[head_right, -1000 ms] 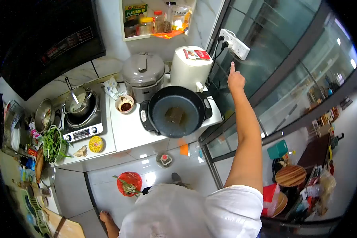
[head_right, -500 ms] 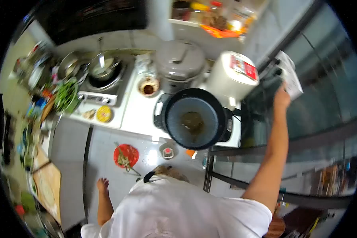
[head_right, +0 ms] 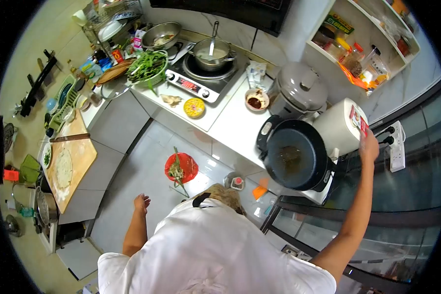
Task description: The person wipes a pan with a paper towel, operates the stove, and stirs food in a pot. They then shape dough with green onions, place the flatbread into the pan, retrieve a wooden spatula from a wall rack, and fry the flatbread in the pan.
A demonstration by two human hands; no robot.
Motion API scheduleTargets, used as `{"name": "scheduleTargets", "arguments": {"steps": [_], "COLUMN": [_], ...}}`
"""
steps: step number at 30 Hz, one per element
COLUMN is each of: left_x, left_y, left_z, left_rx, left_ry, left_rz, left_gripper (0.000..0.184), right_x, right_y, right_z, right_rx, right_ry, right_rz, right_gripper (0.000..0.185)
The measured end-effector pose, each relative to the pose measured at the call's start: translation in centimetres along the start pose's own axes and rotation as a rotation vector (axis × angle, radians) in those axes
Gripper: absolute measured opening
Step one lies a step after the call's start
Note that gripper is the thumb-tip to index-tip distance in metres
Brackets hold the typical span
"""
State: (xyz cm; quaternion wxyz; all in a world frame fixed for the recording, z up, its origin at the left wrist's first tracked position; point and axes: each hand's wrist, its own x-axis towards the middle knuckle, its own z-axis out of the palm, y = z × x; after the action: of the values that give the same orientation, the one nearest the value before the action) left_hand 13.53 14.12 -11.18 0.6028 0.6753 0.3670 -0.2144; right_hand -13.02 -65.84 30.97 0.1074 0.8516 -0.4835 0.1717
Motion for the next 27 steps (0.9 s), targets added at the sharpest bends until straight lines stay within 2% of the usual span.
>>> {"name": "scheduleTargets", "arguments": {"steps": [2, 4, 8, 10, 14, 17, 22, 27], "left_x": [0.8, 1.4, 3.1, 4.0, 4.9, 5.3, 3.7, 2.2], "left_y": [0.4, 1.1, 2.3, 2.7, 1.2, -1.1, -2.9, -1.6], "left_z": [-2.2, -4.5, -9.4, -11.3, -14.4, -15.7, -14.6, -11.6], "left_rx": [-0.013, -0.016, -0.02, -0.037, -0.116, -0.189, -0.249, -0.249], "left_ry": [0.0, -0.015, -0.023, 0.005, 0.075, 0.104, 0.182, 0.251], "left_rz": [-0.025, -0.024, -0.005, -0.007, -0.052, -0.095, -0.192, -0.226], "left_gripper": [0.025, 0.025, 0.026, 0.025, 0.024, 0.024, 0.025, 0.026], "right_x": [-1.8, -4.3, -6.8, -6.6, -3.2, -0.5, 6.2, 14.5], "right_y": [-6.9, -15.8, -27.9, -32.9, -40.9, -46.6, -54.5, -61.1], "right_z": [0.1, -2.4, -0.1, 0.7, 5.2, 6.6, 12.6, 20.5], "right_rx": [0.174, 0.285, 0.519, 0.577, 0.603, 0.629, 0.635, 0.617], "right_ry": [-0.02, -0.276, -0.23, -0.351, -0.411, -0.501, -0.452, -0.361], "right_rz": [-0.128, -0.135, -0.416, -0.459, -0.56, -0.549, -0.485, -0.414], "right_gripper": [0.04, 0.038, 0.036, 0.037, 0.039, 0.038, 0.035, 0.037]}}
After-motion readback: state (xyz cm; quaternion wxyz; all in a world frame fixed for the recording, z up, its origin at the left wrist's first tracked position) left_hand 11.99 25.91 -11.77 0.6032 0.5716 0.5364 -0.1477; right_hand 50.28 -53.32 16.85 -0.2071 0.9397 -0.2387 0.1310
